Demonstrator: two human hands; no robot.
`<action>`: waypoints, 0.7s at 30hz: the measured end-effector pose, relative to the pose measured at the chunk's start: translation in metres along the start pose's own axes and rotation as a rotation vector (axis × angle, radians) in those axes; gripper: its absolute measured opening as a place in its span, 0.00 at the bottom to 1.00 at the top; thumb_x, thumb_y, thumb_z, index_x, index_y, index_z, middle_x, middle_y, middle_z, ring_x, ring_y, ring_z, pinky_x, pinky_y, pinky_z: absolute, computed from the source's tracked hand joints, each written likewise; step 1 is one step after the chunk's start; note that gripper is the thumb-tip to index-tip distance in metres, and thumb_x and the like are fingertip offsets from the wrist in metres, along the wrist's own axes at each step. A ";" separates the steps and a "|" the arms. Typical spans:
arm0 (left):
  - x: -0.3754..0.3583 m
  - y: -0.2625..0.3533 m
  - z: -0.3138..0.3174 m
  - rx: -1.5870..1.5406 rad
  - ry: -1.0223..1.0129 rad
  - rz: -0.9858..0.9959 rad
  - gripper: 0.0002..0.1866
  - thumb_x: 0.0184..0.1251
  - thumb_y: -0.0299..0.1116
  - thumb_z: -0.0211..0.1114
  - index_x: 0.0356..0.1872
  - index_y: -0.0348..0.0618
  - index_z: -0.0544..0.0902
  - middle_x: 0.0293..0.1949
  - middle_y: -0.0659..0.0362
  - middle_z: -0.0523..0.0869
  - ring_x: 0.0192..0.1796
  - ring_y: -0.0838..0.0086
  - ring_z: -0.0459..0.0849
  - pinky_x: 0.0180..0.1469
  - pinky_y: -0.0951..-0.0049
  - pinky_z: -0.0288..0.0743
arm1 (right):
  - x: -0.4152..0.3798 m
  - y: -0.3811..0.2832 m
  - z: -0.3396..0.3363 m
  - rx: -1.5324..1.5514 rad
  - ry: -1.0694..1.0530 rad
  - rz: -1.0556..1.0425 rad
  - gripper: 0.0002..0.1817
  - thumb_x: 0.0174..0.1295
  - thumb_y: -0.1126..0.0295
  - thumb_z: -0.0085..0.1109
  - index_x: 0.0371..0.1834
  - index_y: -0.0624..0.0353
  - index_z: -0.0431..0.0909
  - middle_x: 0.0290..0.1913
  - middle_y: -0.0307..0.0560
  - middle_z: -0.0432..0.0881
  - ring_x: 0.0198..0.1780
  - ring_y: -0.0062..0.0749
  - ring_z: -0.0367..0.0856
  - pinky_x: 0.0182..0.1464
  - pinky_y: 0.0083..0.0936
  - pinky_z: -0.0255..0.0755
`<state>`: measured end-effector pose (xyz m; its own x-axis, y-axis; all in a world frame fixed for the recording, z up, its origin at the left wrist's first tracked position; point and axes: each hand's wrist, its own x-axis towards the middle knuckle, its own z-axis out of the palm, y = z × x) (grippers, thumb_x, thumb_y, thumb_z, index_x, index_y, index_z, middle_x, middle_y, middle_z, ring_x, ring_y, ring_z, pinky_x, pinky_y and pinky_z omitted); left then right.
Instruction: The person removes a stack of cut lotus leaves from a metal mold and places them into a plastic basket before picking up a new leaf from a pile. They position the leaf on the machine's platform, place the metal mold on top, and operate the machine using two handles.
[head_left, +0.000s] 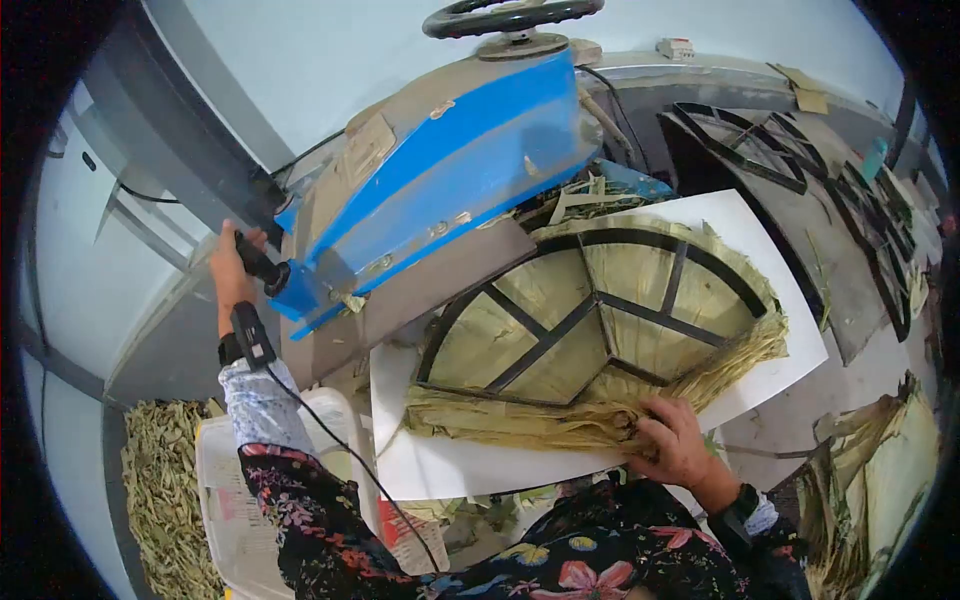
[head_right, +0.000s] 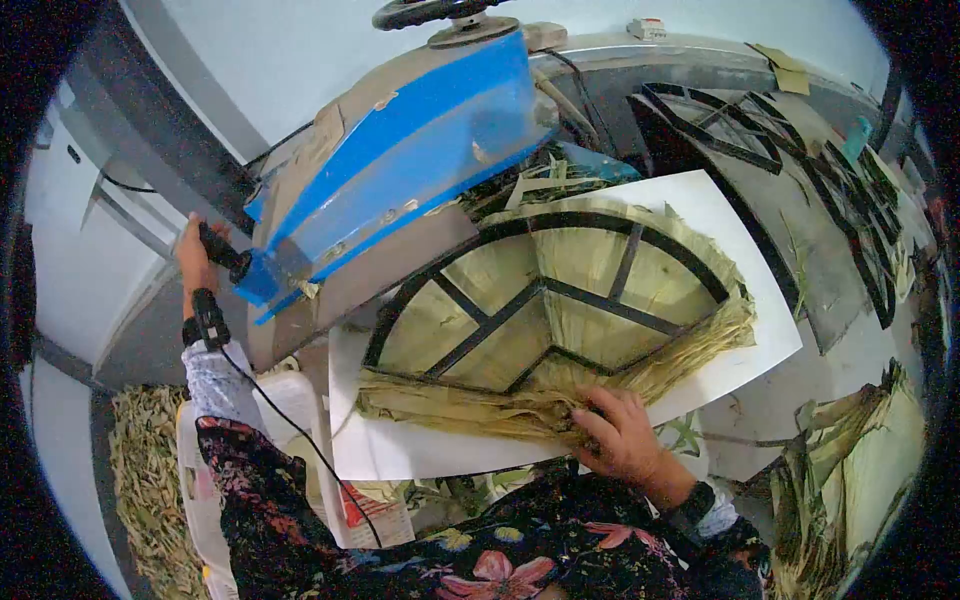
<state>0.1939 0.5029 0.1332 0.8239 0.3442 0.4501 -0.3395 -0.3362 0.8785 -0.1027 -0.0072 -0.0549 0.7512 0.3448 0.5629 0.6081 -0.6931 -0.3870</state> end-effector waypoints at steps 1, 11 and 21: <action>0.002 0.001 0.003 -0.106 0.054 -0.072 0.22 0.64 0.46 0.58 0.44 0.33 0.75 0.33 0.50 0.83 0.35 0.66 0.82 0.40 0.69 0.75 | 0.003 -0.001 -0.001 0.032 -0.003 0.042 0.35 0.33 0.65 0.73 0.50 0.56 0.69 0.55 0.51 0.73 0.50 0.52 0.73 0.48 0.45 0.66; -0.001 -0.019 0.008 -0.165 0.237 -0.046 0.19 0.67 0.47 0.54 0.40 0.37 0.72 0.30 0.54 0.80 0.31 0.69 0.81 0.35 0.70 0.75 | -0.008 0.013 0.007 -0.055 0.006 -0.072 0.37 0.30 0.66 0.73 0.50 0.53 0.68 0.51 0.49 0.74 0.48 0.49 0.72 0.46 0.42 0.66; -0.081 0.033 0.014 -0.021 0.166 0.040 0.20 0.67 0.49 0.52 0.40 0.38 0.70 0.31 0.55 0.79 0.32 0.72 0.79 0.37 0.71 0.74 | 0.038 0.000 -0.034 0.108 -0.178 0.000 0.35 0.37 0.63 0.71 0.53 0.58 0.70 0.53 0.51 0.73 0.50 0.48 0.72 0.50 0.41 0.66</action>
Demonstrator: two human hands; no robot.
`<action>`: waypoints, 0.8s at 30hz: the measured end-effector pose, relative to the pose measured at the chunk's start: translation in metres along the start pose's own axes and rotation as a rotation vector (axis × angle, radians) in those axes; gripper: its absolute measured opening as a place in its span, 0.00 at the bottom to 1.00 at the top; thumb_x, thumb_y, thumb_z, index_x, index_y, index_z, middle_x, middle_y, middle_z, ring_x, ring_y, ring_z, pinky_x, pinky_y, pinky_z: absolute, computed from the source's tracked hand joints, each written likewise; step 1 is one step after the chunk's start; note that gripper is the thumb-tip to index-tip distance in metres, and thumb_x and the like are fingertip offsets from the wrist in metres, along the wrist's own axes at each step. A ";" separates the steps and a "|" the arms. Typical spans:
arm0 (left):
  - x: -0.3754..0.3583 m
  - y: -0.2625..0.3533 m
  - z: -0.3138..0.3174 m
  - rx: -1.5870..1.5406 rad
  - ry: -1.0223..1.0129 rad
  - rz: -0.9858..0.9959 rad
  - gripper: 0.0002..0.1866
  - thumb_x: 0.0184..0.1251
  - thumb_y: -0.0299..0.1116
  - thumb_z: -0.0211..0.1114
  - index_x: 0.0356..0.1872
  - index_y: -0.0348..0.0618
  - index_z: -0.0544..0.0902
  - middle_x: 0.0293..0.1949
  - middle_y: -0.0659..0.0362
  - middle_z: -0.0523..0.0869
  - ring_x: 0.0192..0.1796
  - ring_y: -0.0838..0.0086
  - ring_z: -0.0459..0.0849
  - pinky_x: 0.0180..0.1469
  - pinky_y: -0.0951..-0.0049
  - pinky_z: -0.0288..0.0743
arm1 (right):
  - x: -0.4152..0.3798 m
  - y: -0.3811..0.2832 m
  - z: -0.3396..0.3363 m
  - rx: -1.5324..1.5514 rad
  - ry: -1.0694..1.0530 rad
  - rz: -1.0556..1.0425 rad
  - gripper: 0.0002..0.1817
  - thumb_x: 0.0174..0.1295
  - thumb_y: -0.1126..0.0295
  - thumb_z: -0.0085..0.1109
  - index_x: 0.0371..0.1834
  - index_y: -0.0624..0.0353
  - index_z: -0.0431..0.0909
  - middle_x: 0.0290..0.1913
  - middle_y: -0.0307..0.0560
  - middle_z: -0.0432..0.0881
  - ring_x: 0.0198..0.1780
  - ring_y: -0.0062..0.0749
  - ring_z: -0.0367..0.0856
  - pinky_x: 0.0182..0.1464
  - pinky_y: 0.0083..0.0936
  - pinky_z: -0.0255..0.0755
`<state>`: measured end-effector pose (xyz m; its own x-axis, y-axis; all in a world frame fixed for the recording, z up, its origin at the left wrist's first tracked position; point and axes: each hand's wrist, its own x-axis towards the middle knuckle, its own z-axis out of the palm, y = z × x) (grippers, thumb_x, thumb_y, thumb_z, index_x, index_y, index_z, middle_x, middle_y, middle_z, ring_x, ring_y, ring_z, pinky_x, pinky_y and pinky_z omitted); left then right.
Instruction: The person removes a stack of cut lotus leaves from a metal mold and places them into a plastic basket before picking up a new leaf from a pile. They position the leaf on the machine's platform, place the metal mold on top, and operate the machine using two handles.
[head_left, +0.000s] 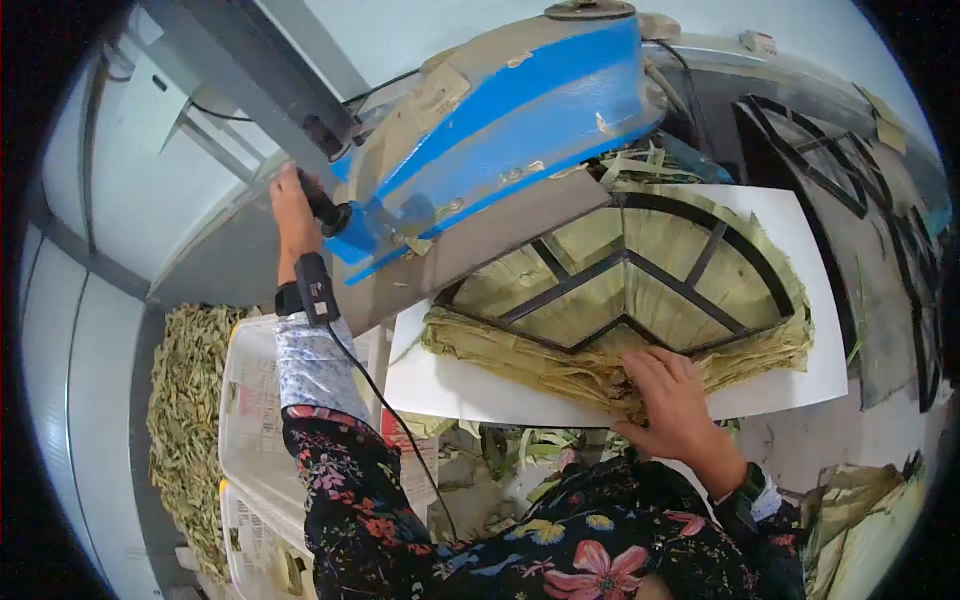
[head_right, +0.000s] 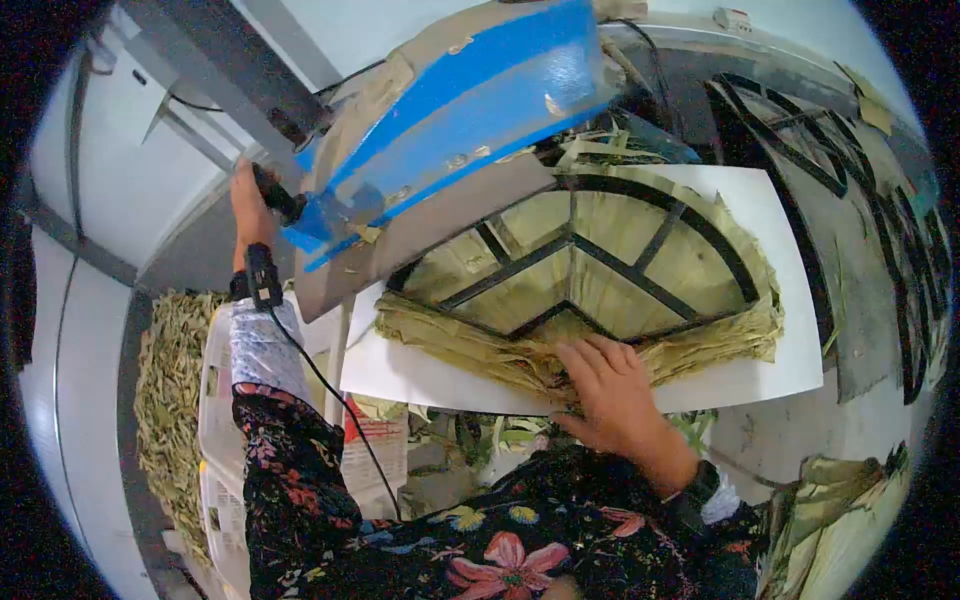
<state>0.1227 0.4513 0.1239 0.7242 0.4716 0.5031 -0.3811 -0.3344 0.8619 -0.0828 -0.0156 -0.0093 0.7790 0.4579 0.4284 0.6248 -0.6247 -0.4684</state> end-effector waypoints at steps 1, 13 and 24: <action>-0.010 0.008 0.001 0.003 -0.027 0.000 0.20 0.67 0.49 0.52 0.39 0.38 0.70 0.31 0.56 0.79 0.31 0.73 0.78 0.37 0.71 0.73 | 0.004 0.003 0.003 -0.013 -0.028 -0.069 0.36 0.37 0.64 0.71 0.54 0.60 0.70 0.54 0.51 0.73 0.51 0.47 0.72 0.51 0.41 0.66; -0.082 0.059 0.021 0.169 0.051 -0.021 0.22 0.68 0.50 0.51 0.36 0.35 0.71 0.29 0.56 0.78 0.30 0.75 0.75 0.36 0.74 0.71 | 0.004 0.020 0.018 0.119 -0.064 -0.141 0.33 0.40 0.64 0.70 0.53 0.58 0.69 0.52 0.53 0.72 0.53 0.52 0.70 0.55 0.41 0.67; -0.121 0.066 0.045 0.160 0.258 0.201 0.19 0.64 0.42 0.62 0.41 0.34 0.70 0.29 0.58 0.78 0.29 0.78 0.76 0.32 0.78 0.72 | 0.021 0.017 0.005 0.296 -0.195 -0.137 0.35 0.43 0.63 0.68 0.57 0.61 0.66 0.57 0.59 0.72 0.57 0.55 0.70 0.59 0.42 0.63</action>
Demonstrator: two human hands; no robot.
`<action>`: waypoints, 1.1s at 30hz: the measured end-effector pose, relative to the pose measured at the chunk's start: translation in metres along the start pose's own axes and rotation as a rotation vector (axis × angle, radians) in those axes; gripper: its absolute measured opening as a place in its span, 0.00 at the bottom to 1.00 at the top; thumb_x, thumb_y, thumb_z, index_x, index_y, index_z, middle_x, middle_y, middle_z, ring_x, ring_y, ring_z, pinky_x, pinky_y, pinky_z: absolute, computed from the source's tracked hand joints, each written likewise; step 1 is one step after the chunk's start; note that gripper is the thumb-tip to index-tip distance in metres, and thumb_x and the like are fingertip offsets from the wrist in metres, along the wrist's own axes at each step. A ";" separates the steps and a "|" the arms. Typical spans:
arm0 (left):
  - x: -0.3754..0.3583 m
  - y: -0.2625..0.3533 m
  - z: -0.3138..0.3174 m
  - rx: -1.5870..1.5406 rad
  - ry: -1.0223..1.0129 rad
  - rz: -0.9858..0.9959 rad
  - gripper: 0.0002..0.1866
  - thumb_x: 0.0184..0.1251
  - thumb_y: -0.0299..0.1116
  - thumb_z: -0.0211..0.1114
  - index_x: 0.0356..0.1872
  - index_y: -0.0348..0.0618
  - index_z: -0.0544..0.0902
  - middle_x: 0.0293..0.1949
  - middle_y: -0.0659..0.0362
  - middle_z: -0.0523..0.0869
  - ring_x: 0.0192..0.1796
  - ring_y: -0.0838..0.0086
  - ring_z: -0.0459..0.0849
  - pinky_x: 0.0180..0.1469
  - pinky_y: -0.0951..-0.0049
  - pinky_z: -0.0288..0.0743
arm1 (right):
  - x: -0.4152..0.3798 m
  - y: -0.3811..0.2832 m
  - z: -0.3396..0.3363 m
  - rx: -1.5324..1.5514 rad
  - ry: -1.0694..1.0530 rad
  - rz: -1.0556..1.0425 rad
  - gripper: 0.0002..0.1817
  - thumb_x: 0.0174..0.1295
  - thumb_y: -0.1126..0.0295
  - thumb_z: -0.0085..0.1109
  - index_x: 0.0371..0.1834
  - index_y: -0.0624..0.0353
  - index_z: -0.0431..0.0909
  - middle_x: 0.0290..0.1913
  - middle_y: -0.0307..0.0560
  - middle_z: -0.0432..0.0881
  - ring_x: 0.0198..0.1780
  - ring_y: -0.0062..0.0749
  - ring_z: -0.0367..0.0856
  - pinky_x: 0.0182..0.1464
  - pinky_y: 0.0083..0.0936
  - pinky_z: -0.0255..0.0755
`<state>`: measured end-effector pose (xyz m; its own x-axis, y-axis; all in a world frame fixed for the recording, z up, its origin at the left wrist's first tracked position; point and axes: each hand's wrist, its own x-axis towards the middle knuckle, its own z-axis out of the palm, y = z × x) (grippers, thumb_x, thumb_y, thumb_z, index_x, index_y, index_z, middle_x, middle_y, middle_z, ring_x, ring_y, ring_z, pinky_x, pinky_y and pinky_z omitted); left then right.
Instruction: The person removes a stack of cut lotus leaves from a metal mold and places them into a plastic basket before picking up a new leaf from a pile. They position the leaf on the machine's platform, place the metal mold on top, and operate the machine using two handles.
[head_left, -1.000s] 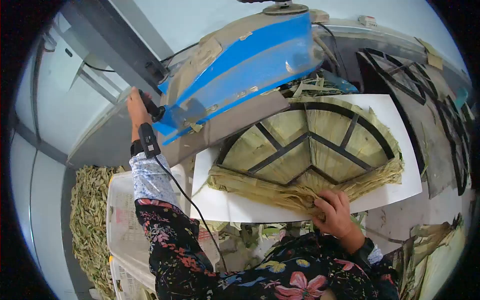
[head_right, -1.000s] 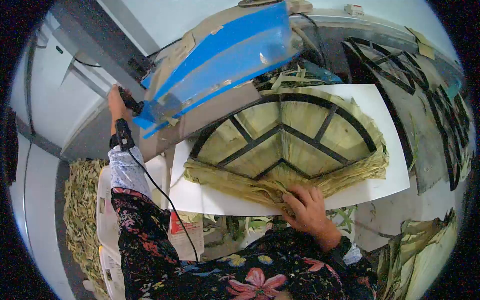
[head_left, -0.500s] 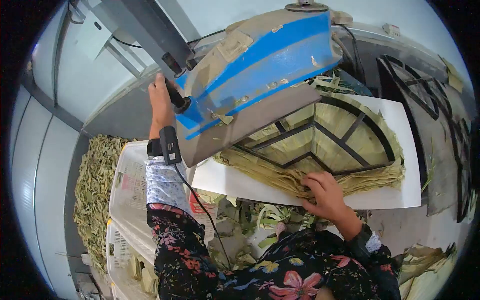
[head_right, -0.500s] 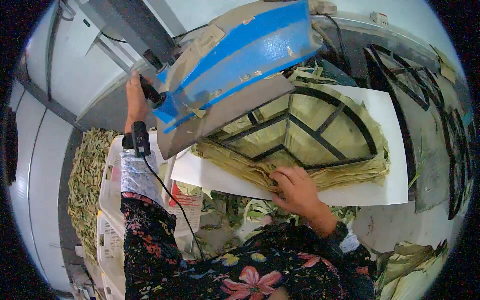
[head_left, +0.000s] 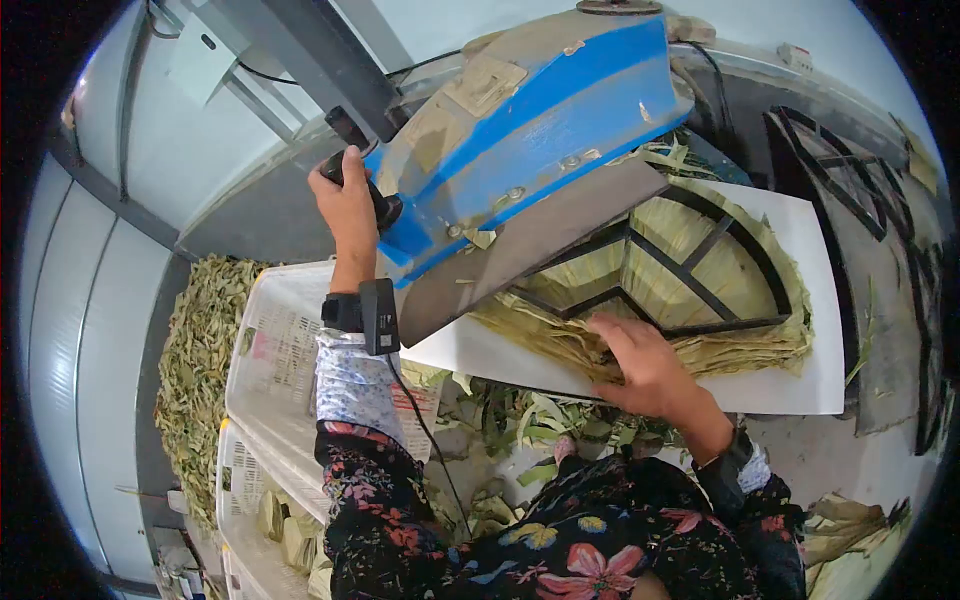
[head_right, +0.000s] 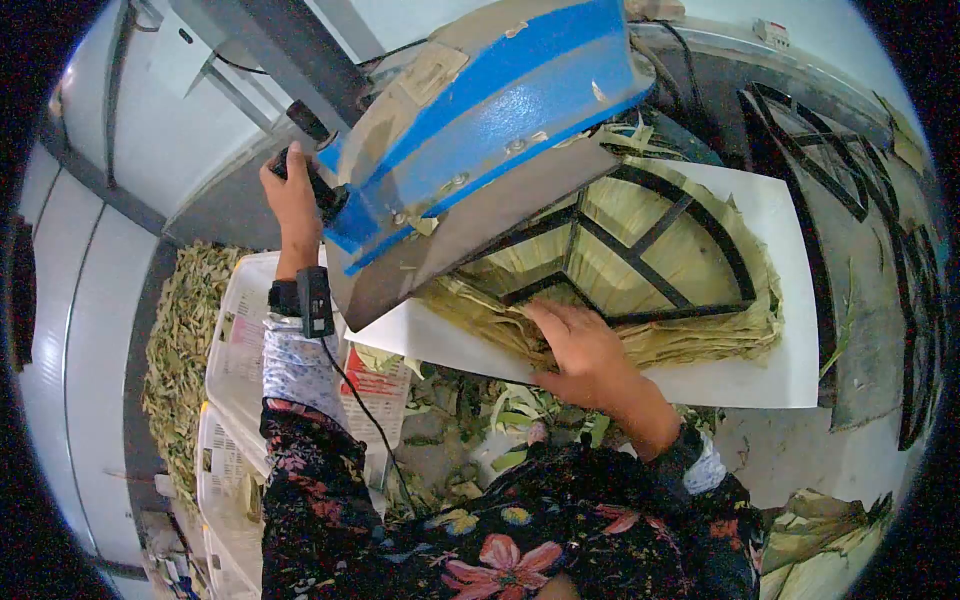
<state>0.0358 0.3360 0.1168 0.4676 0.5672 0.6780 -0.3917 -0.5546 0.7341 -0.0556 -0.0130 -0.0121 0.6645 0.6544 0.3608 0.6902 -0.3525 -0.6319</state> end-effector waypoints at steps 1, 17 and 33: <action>0.001 -0.003 0.002 -0.005 -0.001 -0.004 0.19 0.64 0.42 0.62 0.41 0.34 0.70 0.29 0.58 0.78 0.29 0.78 0.76 0.32 0.78 0.72 | -0.001 0.000 0.002 -0.030 0.010 -0.001 0.35 0.43 0.63 0.67 0.56 0.61 0.66 0.57 0.58 0.72 0.57 0.55 0.70 0.59 0.42 0.63; 0.031 -0.035 0.004 -0.129 0.012 -0.009 0.20 0.61 0.36 0.66 0.45 0.35 0.68 0.26 0.57 0.77 0.21 0.78 0.78 0.20 0.78 0.74 | -0.009 0.002 0.025 -0.171 0.214 0.014 0.26 0.34 0.73 0.70 0.40 0.57 0.70 0.45 0.48 0.75 0.45 0.49 0.73 0.47 0.39 0.67; 0.031 -0.043 0.004 -0.105 -0.014 -0.066 0.21 0.62 0.39 0.64 0.45 0.35 0.67 0.27 0.57 0.77 0.23 0.78 0.76 0.22 0.78 0.72 | -0.033 -0.012 0.017 -0.270 0.173 0.108 0.34 0.37 0.65 0.71 0.52 0.58 0.69 0.51 0.50 0.74 0.47 0.48 0.71 0.48 0.41 0.65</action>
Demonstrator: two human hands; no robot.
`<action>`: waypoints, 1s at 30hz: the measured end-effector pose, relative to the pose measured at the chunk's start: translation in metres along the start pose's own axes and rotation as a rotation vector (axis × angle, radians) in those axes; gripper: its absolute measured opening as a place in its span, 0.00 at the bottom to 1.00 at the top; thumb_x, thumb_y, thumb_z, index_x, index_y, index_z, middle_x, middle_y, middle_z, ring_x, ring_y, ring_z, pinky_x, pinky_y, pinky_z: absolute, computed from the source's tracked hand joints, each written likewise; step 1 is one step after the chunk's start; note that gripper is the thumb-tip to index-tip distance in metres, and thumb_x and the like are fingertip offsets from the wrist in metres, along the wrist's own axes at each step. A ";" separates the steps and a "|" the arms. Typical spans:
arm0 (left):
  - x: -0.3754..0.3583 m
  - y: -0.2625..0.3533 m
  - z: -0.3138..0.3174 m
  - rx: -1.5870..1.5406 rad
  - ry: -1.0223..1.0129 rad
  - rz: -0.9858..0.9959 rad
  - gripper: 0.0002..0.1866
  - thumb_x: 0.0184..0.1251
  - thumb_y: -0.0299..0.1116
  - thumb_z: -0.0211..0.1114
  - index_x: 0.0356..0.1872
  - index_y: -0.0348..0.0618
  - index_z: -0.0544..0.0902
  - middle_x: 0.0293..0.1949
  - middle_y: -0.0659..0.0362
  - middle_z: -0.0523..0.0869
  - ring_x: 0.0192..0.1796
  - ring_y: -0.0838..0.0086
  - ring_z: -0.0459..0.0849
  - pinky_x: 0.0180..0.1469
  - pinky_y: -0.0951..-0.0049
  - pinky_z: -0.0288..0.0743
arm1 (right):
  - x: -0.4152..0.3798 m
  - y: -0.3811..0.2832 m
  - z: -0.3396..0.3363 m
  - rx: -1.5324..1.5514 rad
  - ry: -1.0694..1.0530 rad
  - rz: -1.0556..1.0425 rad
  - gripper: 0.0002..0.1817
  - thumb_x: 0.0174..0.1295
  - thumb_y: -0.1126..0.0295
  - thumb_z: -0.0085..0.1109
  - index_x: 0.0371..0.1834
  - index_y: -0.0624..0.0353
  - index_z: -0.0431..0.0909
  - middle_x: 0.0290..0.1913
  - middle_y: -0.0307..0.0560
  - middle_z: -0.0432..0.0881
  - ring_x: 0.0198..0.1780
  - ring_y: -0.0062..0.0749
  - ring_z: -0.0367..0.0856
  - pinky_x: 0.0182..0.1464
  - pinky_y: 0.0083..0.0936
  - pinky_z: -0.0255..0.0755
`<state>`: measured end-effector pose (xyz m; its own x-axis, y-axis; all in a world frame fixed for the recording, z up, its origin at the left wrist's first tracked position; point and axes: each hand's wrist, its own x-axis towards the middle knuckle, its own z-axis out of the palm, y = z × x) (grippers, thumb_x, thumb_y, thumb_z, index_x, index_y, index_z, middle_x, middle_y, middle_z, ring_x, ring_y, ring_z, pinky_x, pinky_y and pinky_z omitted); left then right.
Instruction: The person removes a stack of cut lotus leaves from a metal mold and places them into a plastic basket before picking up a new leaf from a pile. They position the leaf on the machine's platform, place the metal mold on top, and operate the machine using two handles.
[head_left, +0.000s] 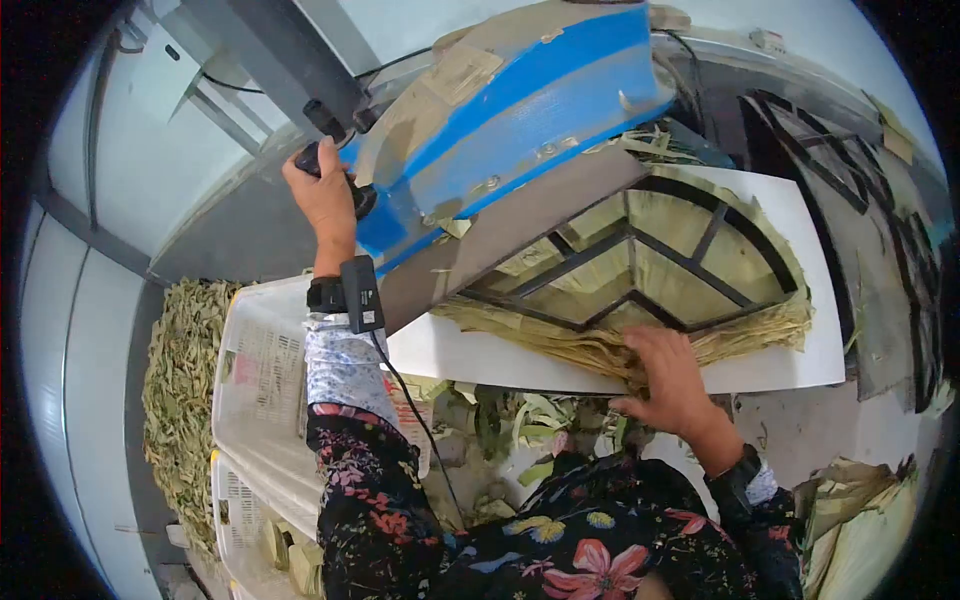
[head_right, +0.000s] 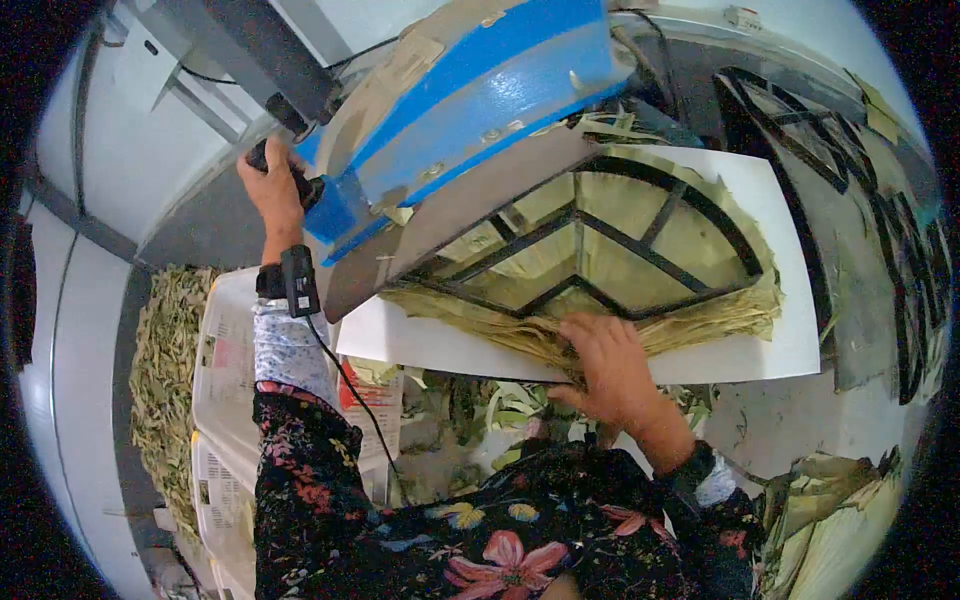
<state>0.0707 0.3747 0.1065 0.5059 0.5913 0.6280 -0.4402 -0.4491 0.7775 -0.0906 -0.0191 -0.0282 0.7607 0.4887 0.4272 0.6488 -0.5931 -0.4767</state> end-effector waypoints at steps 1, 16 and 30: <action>0.001 -0.001 -0.001 -0.013 -0.007 0.002 0.21 0.62 0.39 0.64 0.45 0.35 0.67 0.27 0.57 0.77 0.23 0.78 0.76 0.22 0.78 0.72 | -0.007 0.005 0.007 -0.042 0.037 -0.064 0.35 0.38 0.64 0.70 0.54 0.58 0.68 0.52 0.50 0.73 0.49 0.48 0.71 0.49 0.41 0.65; -0.107 0.092 -0.004 0.109 -0.184 0.046 0.22 0.69 0.41 0.55 0.52 0.33 0.67 0.39 0.56 0.76 0.39 0.76 0.75 0.44 0.75 0.70 | -0.018 0.013 0.022 -0.140 0.112 -0.139 0.37 0.41 0.64 0.70 0.57 0.58 0.65 0.57 0.48 0.71 0.52 0.46 0.72 0.52 0.39 0.65; -0.036 0.086 -0.030 -0.124 -0.179 -0.109 0.22 0.73 0.45 0.46 0.47 0.34 0.76 0.41 0.55 0.78 0.48 0.71 0.75 0.53 0.70 0.66 | 0.117 -0.078 -0.071 0.609 0.283 -0.174 0.27 0.64 0.56 0.51 0.57 0.67 0.64 0.52 0.61 0.71 0.54 0.51 0.70 0.56 0.37 0.64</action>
<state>-0.0074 0.3351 0.1498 0.6738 0.4989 0.5451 -0.4580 -0.2969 0.8379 -0.0534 0.0394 0.1135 0.6636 0.3094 0.6811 0.7197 -0.0156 -0.6942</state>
